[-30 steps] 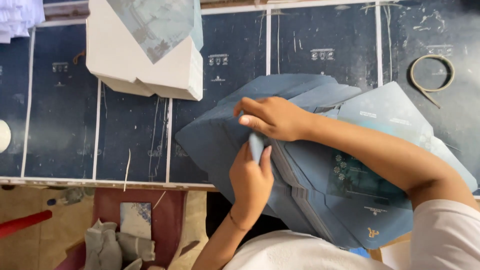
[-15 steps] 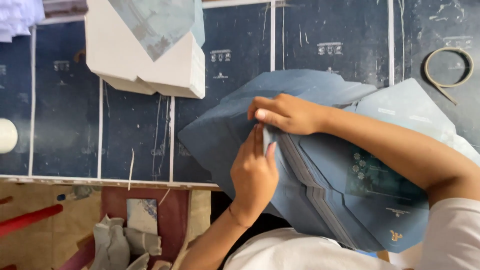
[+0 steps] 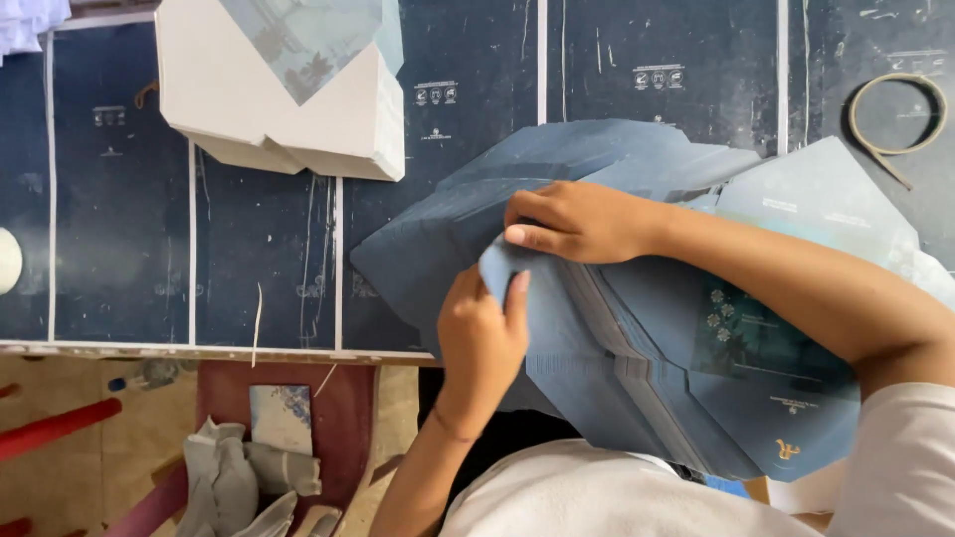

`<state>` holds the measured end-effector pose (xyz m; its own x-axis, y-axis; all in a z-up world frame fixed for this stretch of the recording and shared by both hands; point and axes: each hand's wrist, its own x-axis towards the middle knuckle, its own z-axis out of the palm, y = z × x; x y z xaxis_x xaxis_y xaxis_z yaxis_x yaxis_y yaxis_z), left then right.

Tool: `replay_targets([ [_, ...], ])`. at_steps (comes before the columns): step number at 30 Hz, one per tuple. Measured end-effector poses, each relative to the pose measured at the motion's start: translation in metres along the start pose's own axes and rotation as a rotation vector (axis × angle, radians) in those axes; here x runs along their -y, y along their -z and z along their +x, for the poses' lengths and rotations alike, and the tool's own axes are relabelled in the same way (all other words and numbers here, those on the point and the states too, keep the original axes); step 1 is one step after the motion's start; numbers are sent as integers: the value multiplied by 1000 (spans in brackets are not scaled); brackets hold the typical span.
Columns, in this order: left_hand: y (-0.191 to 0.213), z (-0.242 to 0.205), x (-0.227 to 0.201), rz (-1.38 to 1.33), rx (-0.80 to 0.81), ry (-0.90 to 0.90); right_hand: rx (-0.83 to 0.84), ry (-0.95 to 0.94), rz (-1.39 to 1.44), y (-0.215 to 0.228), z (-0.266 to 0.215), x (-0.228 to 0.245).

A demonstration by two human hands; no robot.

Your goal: The person stacks and aligns a pile of blue wedding invitations on a work table. They repeatedly lift, fan, and press the stack to ensure the edges are even, then place the aligned stack back on the table.

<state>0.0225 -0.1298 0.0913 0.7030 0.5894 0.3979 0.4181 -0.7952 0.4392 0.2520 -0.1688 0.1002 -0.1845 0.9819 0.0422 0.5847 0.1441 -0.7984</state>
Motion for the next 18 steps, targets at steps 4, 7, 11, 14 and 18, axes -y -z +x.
replay_targets([
  [4, 3, -21, 41, -566, 114, 217, 74, -197, 302, 3, -2, -14],
  [7, 15, -11, 49, -803, 88, 372, 72, -201, 348, 4, 0, -21],
  [11, 28, 9, 52, -995, 166, 521, 61, -191, 351, 5, -2, -20],
  [14, 19, 15, 58, -1031, 175, 537, 53, -177, 346, 4, -3, -22],
  [18, 17, 18, 63, -1129, 214, 557, 42, -130, 390, 7, 0, -16],
])
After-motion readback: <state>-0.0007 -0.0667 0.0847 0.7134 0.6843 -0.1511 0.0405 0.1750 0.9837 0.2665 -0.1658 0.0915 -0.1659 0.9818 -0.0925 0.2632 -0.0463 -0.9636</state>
